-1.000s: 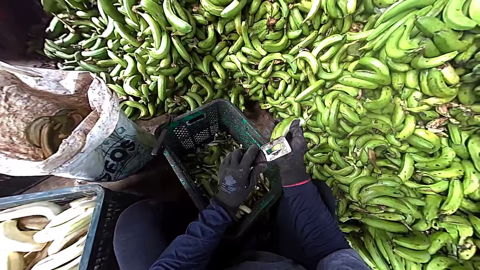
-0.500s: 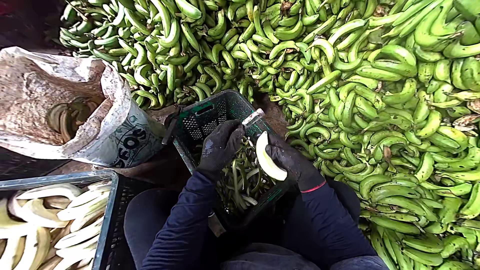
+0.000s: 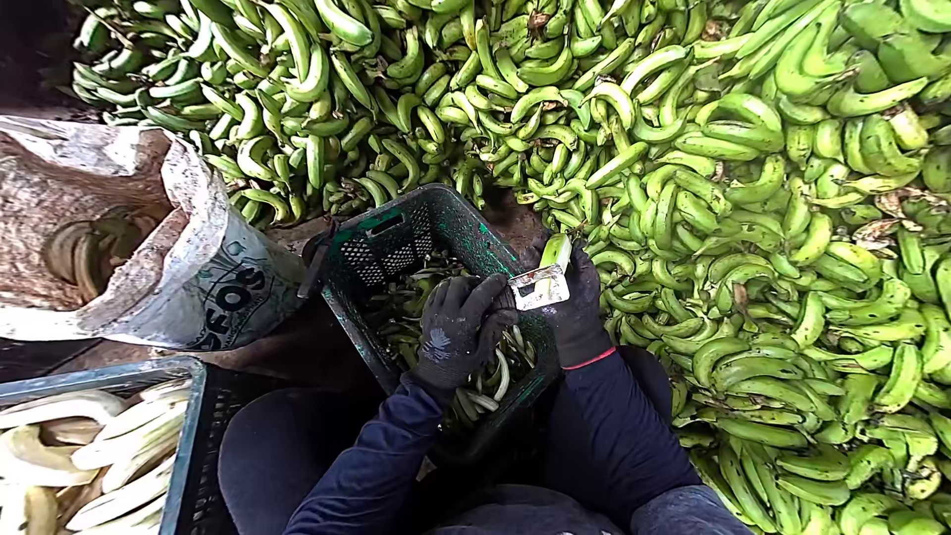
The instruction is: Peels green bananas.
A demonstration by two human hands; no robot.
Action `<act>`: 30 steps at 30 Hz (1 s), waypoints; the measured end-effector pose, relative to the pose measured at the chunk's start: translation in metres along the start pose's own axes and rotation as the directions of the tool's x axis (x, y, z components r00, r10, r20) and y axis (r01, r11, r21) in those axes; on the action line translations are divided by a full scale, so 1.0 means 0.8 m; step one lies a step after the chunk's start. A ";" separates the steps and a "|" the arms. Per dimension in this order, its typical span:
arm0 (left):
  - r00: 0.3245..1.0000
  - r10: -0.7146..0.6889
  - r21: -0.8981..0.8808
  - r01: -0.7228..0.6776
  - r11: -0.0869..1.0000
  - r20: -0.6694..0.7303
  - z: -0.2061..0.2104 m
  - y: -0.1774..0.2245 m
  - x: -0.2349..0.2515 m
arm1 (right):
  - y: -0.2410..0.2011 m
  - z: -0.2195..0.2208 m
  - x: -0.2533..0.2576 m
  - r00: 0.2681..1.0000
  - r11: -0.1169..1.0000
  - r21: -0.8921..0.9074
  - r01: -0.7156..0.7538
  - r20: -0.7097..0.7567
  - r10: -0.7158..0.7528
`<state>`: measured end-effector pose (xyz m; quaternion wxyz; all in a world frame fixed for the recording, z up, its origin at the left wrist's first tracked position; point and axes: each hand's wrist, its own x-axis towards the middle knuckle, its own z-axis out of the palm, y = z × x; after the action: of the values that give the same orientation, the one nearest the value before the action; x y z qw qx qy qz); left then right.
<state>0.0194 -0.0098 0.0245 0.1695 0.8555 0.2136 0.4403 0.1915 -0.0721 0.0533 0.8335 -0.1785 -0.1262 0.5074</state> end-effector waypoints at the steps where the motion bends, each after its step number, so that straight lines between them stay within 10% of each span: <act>1: 0.998 -0.043 -0.029 0.044 0.999 0.038 -0.001 -0.001 0.000 | -0.001 0.001 -0.002 1.000 0.997 -0.078 -0.019 -0.005 0.019; 7: 0.987 -0.123 0.007 0.123 0.992 0.108 -0.004 -0.005 0.002 | -0.003 0.014 -0.010 0.982 0.832 -0.535 -0.143 -0.181 0.053; 14: 0.844 -0.475 -0.130 0.515 0.848 0.248 -0.009 -0.020 0.004 | 0.005 -0.002 -0.035 0.999 0.147 -0.988 -0.042 -0.037 0.036; 18: 0.760 -0.575 -0.132 0.631 0.765 0.303 -0.022 -0.032 0.009 | 0.009 -0.014 -0.022 0.979 0.483 -0.856 -0.186 -0.121 0.162; 24: 0.959 -0.097 -0.014 0.105 0.994 0.268 -0.002 -0.022 -0.016 | -0.020 -0.036 0.000 0.915 0.866 -0.397 -0.304 -0.374 0.150; 27: 0.966 0.111 0.010 -0.116 0.993 0.234 0.012 -0.007 -0.025 | -0.027 -0.039 -0.003 0.899 0.886 -0.362 -0.291 -0.419 0.124; 30: 0.958 0.045 -0.010 -0.044 0.999 0.285 0.020 0.005 -0.025 | -0.020 -0.044 -0.008 0.891 0.772 -0.533 -0.345 -0.445 0.091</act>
<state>0.0232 -0.0253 0.0043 0.1901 0.9142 0.1666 0.3167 0.2150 -0.0908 0.0284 0.6754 -0.5445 -0.0877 0.4896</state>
